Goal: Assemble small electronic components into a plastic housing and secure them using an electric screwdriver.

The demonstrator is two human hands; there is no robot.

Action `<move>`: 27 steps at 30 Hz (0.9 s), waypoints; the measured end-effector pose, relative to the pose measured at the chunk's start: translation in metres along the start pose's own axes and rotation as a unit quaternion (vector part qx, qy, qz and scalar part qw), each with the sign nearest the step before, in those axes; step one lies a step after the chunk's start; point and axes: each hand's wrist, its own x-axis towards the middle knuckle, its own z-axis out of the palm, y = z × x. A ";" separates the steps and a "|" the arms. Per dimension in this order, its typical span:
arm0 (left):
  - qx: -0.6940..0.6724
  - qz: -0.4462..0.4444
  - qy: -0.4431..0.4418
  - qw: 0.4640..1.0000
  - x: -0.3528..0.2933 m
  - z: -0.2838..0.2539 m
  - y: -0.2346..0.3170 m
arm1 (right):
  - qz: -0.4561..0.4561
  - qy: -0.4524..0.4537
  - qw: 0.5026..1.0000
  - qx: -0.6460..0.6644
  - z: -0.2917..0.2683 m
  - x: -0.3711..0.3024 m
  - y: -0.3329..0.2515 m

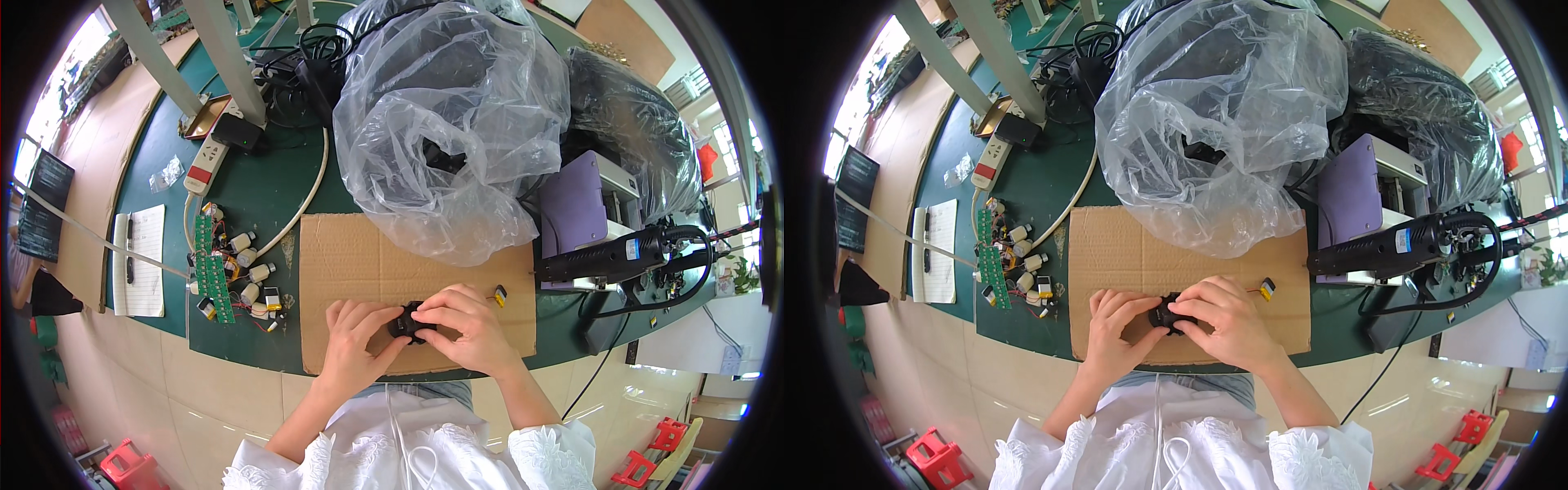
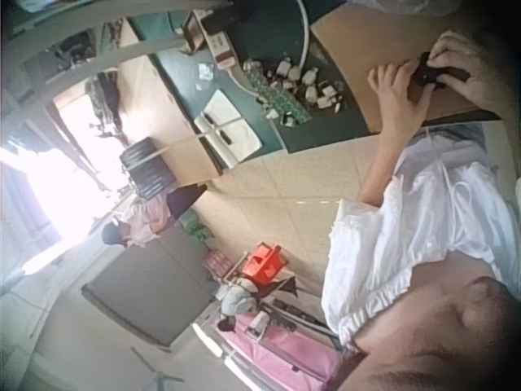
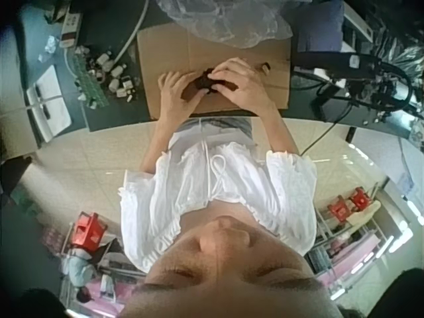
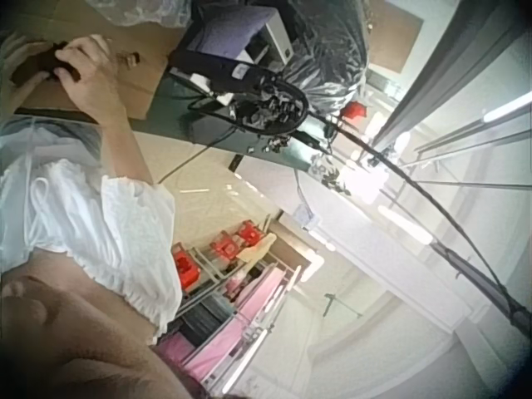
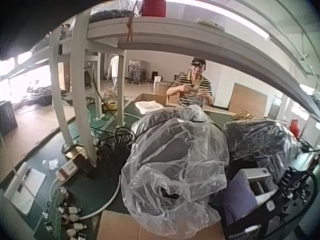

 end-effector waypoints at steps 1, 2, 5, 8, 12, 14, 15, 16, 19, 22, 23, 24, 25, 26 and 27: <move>-0.012 -0.018 0.003 1.000 0.001 -0.001 0.002 | 0.011 -0.013 1.000 0.011 0.001 0.001 -0.001; -0.023 -0.035 0.006 0.999 0.001 -0.002 0.003 | 0.012 -0.014 1.000 0.011 0.000 0.001 -0.003; -0.019 -0.002 0.001 1.000 0.003 -0.002 0.003 | 0.016 -0.017 1.000 -0.008 -0.001 0.003 -0.006; -0.017 0.005 0.003 1.000 0.001 0.000 0.000 | 0.020 -0.032 0.999 -0.021 -0.001 0.003 -0.006; -0.005 0.002 0.004 1.000 0.000 0.003 -0.002 | -0.010 -0.047 0.998 -0.035 -0.004 0.008 -0.001; 0.006 -0.012 -0.001 1.000 0.003 0.000 0.003 | -0.005 -0.058 0.998 -0.029 -0.006 0.007 0.001; 0.005 -0.010 -0.002 1.000 0.003 0.001 0.005 | 0.009 -0.061 0.998 -0.015 -0.004 0.005 0.005; 0.006 -0.014 -0.004 1.000 0.004 0.001 0.006 | 0.021 -0.062 0.998 -0.002 -0.004 0.005 0.007; 0.004 0.002 -0.015 1.000 0.006 0.000 0.004 | 0.051 0.018 0.998 -0.030 0.000 0.002 0.004; -0.052 0.018 -0.023 0.998 0.000 0.005 -0.002 | 0.071 0.038 0.995 -0.061 -0.004 0.001 -0.005; -0.107 0.018 -0.021 0.994 -0.003 0.006 -0.004 | 0.072 0.039 0.995 -0.059 -0.006 0.001 -0.005; -0.106 0.017 -0.023 0.994 -0.006 0.006 -0.004 | 0.062 -0.029 0.997 -0.034 -0.010 0.002 -0.004; -0.117 0.029 -0.003 0.993 -0.003 0.006 0.000 | 0.053 -0.096 0.994 -0.012 -0.014 0.002 -0.003; -0.128 0.041 0.017 0.991 -0.001 0.005 0.004 | 0.054 -0.094 0.994 -0.014 -0.013 0.000 -0.003; -0.128 0.043 0.016 0.991 -0.001 0.004 0.010 | 0.078 -0.078 0.993 0.040 -0.012 -0.003 -0.004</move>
